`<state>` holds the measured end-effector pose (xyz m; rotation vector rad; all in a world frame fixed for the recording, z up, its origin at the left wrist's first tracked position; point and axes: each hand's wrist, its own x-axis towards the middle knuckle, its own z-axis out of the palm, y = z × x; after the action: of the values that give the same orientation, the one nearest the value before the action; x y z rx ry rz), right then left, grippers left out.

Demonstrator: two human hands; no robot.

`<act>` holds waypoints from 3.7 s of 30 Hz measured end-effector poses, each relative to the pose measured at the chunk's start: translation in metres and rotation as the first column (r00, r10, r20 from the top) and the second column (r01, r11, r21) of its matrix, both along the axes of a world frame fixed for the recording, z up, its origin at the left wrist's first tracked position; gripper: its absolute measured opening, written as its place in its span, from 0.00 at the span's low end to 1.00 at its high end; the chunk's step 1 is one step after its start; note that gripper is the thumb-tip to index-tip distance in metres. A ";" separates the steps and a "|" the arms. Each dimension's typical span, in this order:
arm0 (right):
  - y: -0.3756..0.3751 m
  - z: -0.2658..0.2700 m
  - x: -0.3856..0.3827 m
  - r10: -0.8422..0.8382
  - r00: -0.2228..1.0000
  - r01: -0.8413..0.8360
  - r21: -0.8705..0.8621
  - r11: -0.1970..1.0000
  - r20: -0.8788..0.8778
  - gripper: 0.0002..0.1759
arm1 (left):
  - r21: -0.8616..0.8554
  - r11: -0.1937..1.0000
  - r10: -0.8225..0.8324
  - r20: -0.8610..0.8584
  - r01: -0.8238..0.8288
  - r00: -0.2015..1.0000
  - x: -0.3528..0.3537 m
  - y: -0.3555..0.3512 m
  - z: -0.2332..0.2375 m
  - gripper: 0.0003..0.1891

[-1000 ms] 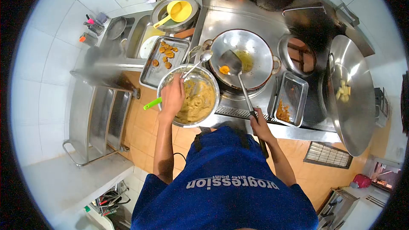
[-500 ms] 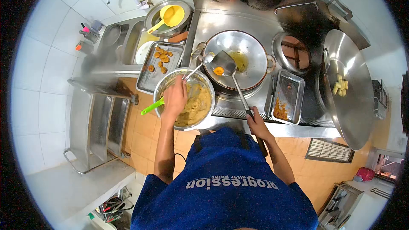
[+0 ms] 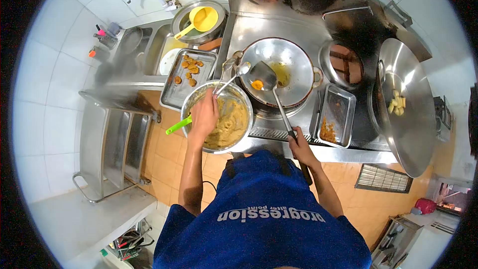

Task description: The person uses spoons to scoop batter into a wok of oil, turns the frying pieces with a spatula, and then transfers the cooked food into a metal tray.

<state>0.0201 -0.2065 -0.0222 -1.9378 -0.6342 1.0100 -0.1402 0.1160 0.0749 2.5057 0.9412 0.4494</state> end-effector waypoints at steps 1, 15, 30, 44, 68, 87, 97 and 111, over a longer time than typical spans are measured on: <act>-0.006 0.008 -0.001 0.028 0.999 -0.027 -0.032 0.999 0.038 0.22 | 0.003 1.000 0.007 0.004 -0.007 1.000 -0.001 0.002 0.000 0.07; 0.004 0.031 -0.015 -0.054 0.997 0.050 -0.057 0.997 -0.060 0.22 | 0.009 1.000 -0.018 0.015 0.018 1.000 -0.016 0.011 -0.003 0.09; -0.011 0.039 -0.040 -0.216 0.947 0.195 -0.106 0.975 -0.236 0.21 | -0.010 1.000 -0.015 0.058 0.015 0.998 -0.025 0.021 -0.002 0.07; 0.016 0.060 -0.051 -0.344 0.807 0.333 -0.110 0.936 -0.479 0.16 | -0.083 0.994 -0.069 0.063 0.074 0.996 -0.038 0.037 0.011 0.07; 0.223 0.135 0.026 -0.007 0.545 0.110 0.064 0.992 -0.839 0.13 | -0.279 0.923 0.318 0.170 -0.263 0.933 -0.088 0.190 -0.033 0.14; 0.379 0.081 -0.049 0.568 0.663 -0.404 -0.405 0.820 0.487 0.21 | -0.405 0.831 0.381 -0.083 -0.381 0.921 -0.148 0.266 -0.159 0.16; 0.299 0.099 -0.035 0.246 0.736 -0.344 0.037 0.938 0.631 0.20 | -0.402 0.864 0.371 0.101 -0.304 0.923 -0.127 0.243 -0.104 0.14; -0.049 0.090 -0.005 -0.282 0.611 0.480 0.063 0.875 -0.739 0.18 | -0.817 0.568 0.530 0.276 -0.094 0.802 -0.004 -0.022 0.012 0.10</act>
<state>0.0151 -0.2556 0.0681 -1.2054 0.1152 1.2082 -0.1440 0.0941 0.0874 1.3121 1.0756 0.6019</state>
